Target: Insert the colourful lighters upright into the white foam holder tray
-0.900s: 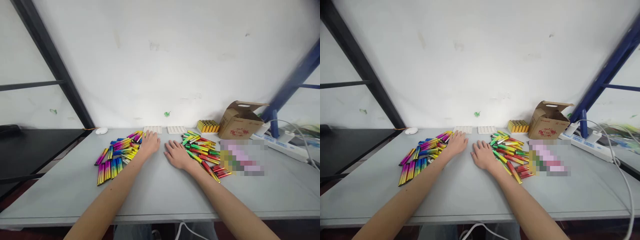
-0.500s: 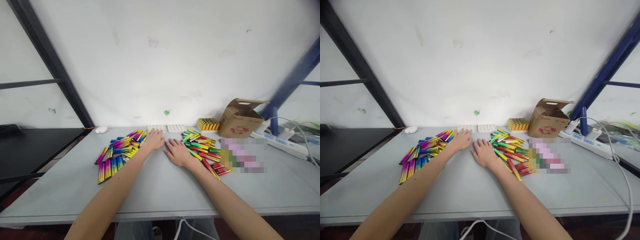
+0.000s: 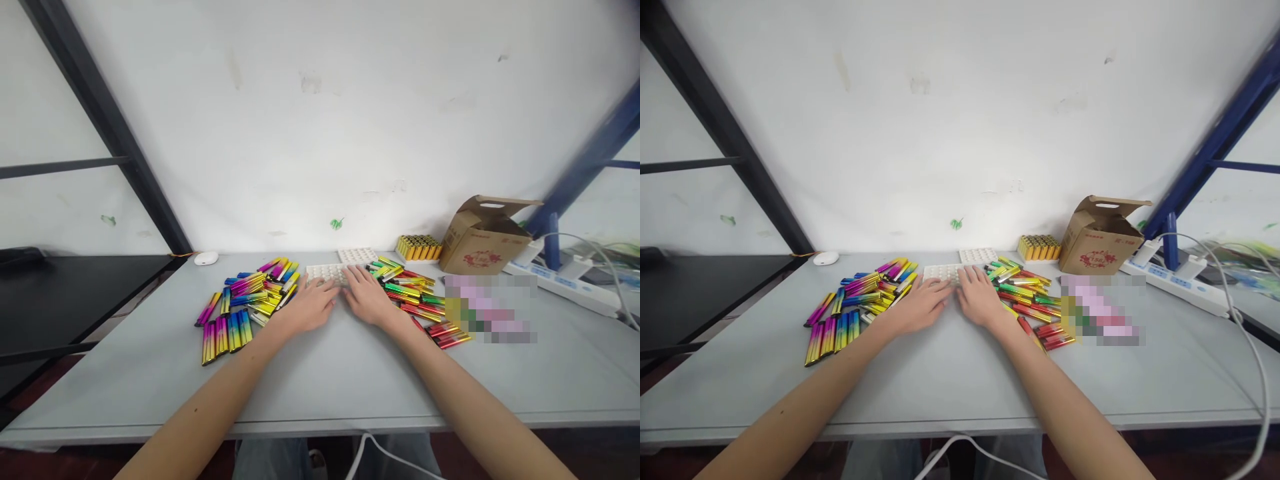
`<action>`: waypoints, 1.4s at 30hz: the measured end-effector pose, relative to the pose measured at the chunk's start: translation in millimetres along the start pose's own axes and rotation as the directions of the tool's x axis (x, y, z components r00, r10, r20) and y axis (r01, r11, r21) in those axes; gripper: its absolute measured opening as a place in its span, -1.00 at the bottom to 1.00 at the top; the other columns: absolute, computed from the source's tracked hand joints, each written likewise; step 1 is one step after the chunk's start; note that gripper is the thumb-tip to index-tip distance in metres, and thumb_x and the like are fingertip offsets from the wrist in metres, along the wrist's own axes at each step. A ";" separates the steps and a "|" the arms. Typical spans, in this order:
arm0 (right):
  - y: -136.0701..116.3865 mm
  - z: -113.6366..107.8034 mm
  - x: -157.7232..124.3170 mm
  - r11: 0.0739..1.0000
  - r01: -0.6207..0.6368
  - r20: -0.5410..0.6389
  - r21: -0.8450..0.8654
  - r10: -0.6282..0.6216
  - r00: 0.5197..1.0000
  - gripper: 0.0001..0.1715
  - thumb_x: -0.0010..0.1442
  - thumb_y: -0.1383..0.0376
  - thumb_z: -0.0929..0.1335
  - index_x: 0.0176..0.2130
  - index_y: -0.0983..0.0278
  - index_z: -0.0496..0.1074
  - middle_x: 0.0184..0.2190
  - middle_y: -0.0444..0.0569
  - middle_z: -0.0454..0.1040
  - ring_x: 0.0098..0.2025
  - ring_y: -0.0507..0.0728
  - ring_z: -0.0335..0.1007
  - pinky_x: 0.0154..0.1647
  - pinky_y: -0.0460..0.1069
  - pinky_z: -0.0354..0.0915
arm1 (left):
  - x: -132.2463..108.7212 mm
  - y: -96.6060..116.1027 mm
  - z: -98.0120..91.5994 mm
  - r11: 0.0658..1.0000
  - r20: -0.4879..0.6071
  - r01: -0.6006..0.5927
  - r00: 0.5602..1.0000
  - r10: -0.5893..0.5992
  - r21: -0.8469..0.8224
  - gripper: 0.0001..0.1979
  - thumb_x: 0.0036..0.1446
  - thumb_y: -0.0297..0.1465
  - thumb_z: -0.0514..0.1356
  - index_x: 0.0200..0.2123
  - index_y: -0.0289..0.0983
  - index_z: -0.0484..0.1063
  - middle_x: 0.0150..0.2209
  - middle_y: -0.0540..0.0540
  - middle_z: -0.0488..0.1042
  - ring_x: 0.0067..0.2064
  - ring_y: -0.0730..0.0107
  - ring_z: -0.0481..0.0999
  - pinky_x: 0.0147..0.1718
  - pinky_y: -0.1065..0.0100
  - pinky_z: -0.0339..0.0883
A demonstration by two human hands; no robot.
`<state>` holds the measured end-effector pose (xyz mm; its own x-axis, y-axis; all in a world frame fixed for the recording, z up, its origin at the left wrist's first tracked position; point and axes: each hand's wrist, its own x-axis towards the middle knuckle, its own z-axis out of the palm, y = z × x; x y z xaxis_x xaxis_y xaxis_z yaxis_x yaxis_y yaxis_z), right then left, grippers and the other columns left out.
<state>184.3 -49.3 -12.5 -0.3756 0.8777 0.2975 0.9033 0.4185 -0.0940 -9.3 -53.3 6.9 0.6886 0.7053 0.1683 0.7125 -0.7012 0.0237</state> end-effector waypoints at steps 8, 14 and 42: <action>12.2 -9.4 -1.8 0.996 0.057 0.044 0.068 -0.060 0.997 -0.49 0.30 0.18 0.25 0.17 0.33 0.31 0.17 0.17 0.38 0.29 0.38 0.12 0.31 0.31 -0.02 | -21.3 -21.4 -5.3 0.996 -0.148 0.030 0.988 -0.042 -0.082 -0.56 0.31 -0.26 0.03 0.21 -0.21 0.30 0.32 -0.20 0.20 0.28 0.09 0.26 0.25 0.05 0.13; 18.9 -20.1 -1.4 0.972 0.121 0.091 0.199 -0.141 0.986 -0.51 0.17 0.12 0.37 0.03 0.32 0.41 0.00 0.16 0.46 0.10 0.30 0.34 0.19 0.19 0.17 | -24.0 -41.1 -6.5 0.983 0.007 0.174 0.985 -0.174 -0.058 -0.18 0.15 0.09 0.11 0.32 -0.30 0.11 0.38 -0.27 0.05 0.40 -0.03 -0.01 0.34 -0.05 -0.11; 8.6 -14.3 -3.6 0.977 0.124 0.015 0.174 -0.128 0.992 -0.21 0.21 0.10 0.33 0.29 0.40 0.14 0.23 0.22 0.29 0.26 0.32 0.17 0.25 0.18 0.10 | -22.0 -44.0 -3.2 0.959 -0.180 0.264 0.943 -0.279 -0.102 -0.35 0.31 -0.03 -0.05 0.31 -0.30 0.10 0.30 -0.27 0.21 0.35 0.04 0.11 0.31 -0.02 -0.07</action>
<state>196.3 -52.2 -0.8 -0.4915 0.8200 0.2933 0.8000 0.5582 -0.2200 -56.2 -38.4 5.2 0.4260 0.8424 0.3299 0.8516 -0.4965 0.1683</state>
